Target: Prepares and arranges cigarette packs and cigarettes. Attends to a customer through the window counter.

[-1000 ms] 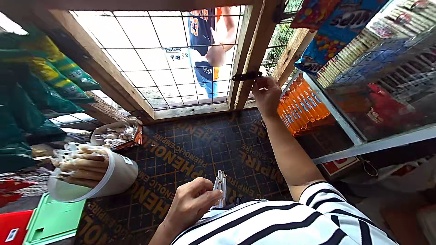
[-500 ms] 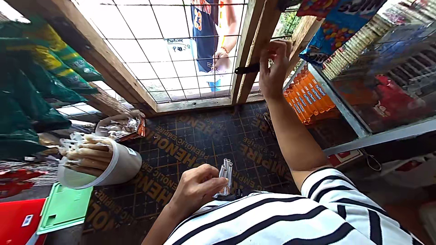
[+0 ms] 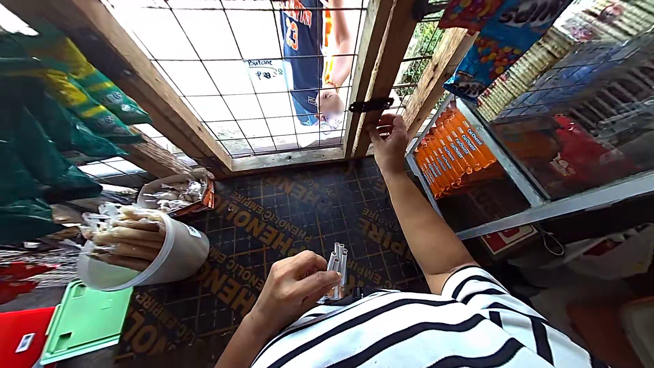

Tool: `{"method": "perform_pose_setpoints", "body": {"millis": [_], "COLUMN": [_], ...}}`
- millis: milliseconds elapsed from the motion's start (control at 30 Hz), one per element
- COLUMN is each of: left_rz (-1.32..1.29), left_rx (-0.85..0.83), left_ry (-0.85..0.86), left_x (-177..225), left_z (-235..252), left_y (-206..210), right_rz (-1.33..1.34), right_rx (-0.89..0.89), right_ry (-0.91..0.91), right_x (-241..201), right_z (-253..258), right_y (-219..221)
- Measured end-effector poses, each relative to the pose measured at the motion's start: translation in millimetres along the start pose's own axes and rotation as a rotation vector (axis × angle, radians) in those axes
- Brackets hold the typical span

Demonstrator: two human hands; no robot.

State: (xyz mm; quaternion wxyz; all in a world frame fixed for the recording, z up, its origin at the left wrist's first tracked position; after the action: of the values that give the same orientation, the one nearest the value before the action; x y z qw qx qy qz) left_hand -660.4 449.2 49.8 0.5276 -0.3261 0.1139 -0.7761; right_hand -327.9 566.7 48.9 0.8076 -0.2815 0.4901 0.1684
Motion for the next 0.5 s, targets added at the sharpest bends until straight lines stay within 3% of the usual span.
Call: {"method": "perform_pose_setpoints", "body": {"millis": [267,500], "left_rz": [0.002,-0.003], "left_rx": [0.009,0.005], "left_ry": [-0.008,0.016], "left_x": [-3.8,-0.7], "left_z": [-0.9,7.5], "left_y": [-0.2,-2.1], "right_rz": [0.094,0.213], "right_rx": [0.114,-0.006], "right_ry": [-0.162,-0.019], "right_x": [-24.3,-34.8], "right_z": [9.6,12.2], "right_y": [-17.5,-16.0]}}
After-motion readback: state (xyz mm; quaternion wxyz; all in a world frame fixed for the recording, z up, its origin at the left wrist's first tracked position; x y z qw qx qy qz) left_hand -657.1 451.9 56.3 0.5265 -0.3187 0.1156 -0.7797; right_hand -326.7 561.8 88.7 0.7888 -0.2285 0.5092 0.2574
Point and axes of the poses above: each hand's wrist, its own z-axis towards the middle knuckle, its own y-axis out of the palm, x = y × z, the point moved 5 cm from there along z, towards the middle knuckle, and after that the axes turned 12 degrees about y, right-handed, at the moved point
